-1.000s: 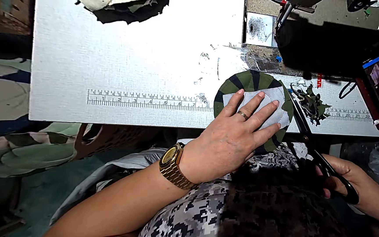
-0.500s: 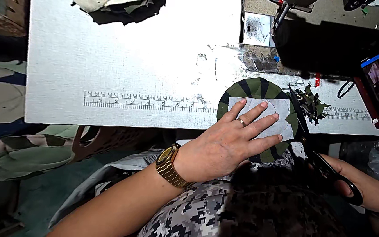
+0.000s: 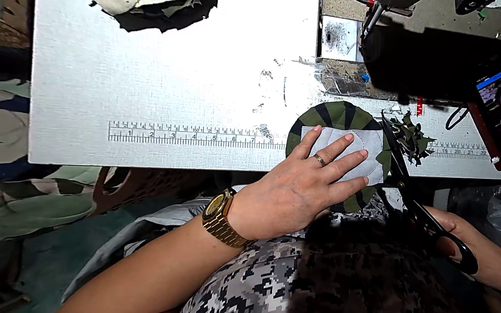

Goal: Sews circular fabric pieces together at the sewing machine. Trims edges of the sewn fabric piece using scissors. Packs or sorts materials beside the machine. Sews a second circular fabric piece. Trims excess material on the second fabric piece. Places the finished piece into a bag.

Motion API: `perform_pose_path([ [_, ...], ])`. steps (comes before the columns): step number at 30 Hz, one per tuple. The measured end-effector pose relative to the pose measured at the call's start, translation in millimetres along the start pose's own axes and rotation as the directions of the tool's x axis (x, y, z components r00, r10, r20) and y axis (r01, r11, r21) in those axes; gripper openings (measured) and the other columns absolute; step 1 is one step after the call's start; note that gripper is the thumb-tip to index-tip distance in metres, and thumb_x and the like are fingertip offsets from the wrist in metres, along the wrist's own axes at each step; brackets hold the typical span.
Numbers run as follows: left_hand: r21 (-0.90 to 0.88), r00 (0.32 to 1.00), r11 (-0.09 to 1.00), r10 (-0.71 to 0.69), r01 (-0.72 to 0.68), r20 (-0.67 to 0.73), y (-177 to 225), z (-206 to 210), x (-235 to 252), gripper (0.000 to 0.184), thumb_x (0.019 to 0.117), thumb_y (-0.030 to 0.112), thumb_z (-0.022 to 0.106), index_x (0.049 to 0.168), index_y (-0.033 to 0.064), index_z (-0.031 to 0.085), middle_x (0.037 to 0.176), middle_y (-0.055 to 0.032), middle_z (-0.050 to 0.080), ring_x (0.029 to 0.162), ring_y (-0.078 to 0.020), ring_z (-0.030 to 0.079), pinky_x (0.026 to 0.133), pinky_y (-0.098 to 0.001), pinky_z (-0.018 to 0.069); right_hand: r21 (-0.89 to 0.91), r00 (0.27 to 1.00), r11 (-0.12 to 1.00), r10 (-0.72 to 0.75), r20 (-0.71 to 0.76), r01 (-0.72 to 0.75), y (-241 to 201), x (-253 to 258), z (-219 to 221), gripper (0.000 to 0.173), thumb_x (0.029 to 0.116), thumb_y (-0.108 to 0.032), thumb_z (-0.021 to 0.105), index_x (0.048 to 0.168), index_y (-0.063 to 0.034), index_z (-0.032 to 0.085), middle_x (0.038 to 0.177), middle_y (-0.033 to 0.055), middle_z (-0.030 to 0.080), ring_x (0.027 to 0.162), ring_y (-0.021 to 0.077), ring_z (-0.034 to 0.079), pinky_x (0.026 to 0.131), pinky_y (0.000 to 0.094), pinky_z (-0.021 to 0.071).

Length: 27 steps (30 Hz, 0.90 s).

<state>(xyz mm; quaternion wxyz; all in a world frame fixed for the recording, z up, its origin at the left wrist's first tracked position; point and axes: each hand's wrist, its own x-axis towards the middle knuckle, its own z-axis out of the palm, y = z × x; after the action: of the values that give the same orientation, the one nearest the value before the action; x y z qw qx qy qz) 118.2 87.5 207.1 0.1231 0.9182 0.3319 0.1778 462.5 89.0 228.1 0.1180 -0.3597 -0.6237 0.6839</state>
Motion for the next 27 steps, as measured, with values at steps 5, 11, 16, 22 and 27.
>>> perform_pose_path([
  [5, -0.010, 1.000, 1.000, -0.004, 0.004, 0.001, 1, -1, 0, 0.043, 0.1032, 0.030, 0.045, 0.141, 0.0218, 0.062, 0.161, -0.0106, 0.044, 0.153, -0.0394, 0.031, 0.118, -0.0753, 0.0180, 0.061, 0.998, 0.998, 0.029, -0.063, -0.025, -1, 0, 6, 0.041, 0.0924, -0.062, 0.062, 0.096, -0.0212, 0.066, 0.076, -0.0111, 0.061, 0.064, -0.0031, 0.059, 0.056, 0.0127, 0.0503],
  [11, -0.015, 1.000, 1.000, 0.004, -0.004, -0.016, -5, -3, -2, 0.044, 0.0998, 0.025, 0.045, 0.138, 0.0213, 0.065, 0.160, -0.0096, 0.046, 0.153, -0.0387, 0.031, 0.117, -0.0771, 0.0162, 0.026, 0.989, 0.998, 0.060, -0.137, -0.057, -5, -3, 4, 0.032, 0.0971, -0.052, 0.063, 0.092, -0.0206, 0.065, 0.072, -0.0111, 0.060, 0.057, -0.0032, 0.057, 0.050, 0.0129, 0.0487],
  [16, 0.072, 0.998, 0.997, -0.031, 0.035, -0.058, -6, -8, -6, 0.047, 0.0949, 0.014, 0.055, 0.141, 0.0189, 0.062, 0.158, -0.0128, 0.047, 0.150, -0.0407, 0.036, 0.116, -0.0760, 0.0182, -0.086, 0.997, 0.993, 0.076, 0.014, -0.074, -2, -8, -10, 0.053, 0.0903, -0.069, 0.059, 0.103, -0.0179, 0.062, 0.084, -0.0112, 0.061, 0.073, -0.0041, 0.059, 0.063, 0.0136, 0.0501],
  [22, 0.085, 0.991, 0.989, -0.113, 0.119, -0.066, -2, -7, -9, 0.053, 0.0952, 0.005, 0.051, 0.145, 0.0211, 0.060, 0.157, -0.0182, 0.046, 0.149, -0.0421, 0.037, 0.116, -0.0722, 0.0269, -0.140, 0.988, 0.989, 0.060, 0.146, -0.039, 1, -11, -12, 0.062, 0.0877, -0.076, 0.055, 0.105, -0.0166, 0.061, 0.085, -0.0120, 0.059, 0.079, -0.0078, 0.057, 0.067, 0.0111, 0.0470],
  [27, 0.008, 0.995, 0.998, -0.060, 0.061, -0.075, -3, -3, -14, 0.052, 0.0956, 0.004, 0.051, 0.143, 0.0223, 0.061, 0.157, -0.0166, 0.047, 0.150, -0.0409, 0.036, 0.118, -0.0714, 0.0258, -0.117, 0.988, 0.993, 0.037, 0.150, -0.020, -1, -2, -10, 0.060, 0.0888, -0.075, 0.055, 0.104, -0.0174, 0.060, 0.084, -0.0133, 0.058, 0.078, -0.0084, 0.056, 0.067, 0.0104, 0.0467],
])
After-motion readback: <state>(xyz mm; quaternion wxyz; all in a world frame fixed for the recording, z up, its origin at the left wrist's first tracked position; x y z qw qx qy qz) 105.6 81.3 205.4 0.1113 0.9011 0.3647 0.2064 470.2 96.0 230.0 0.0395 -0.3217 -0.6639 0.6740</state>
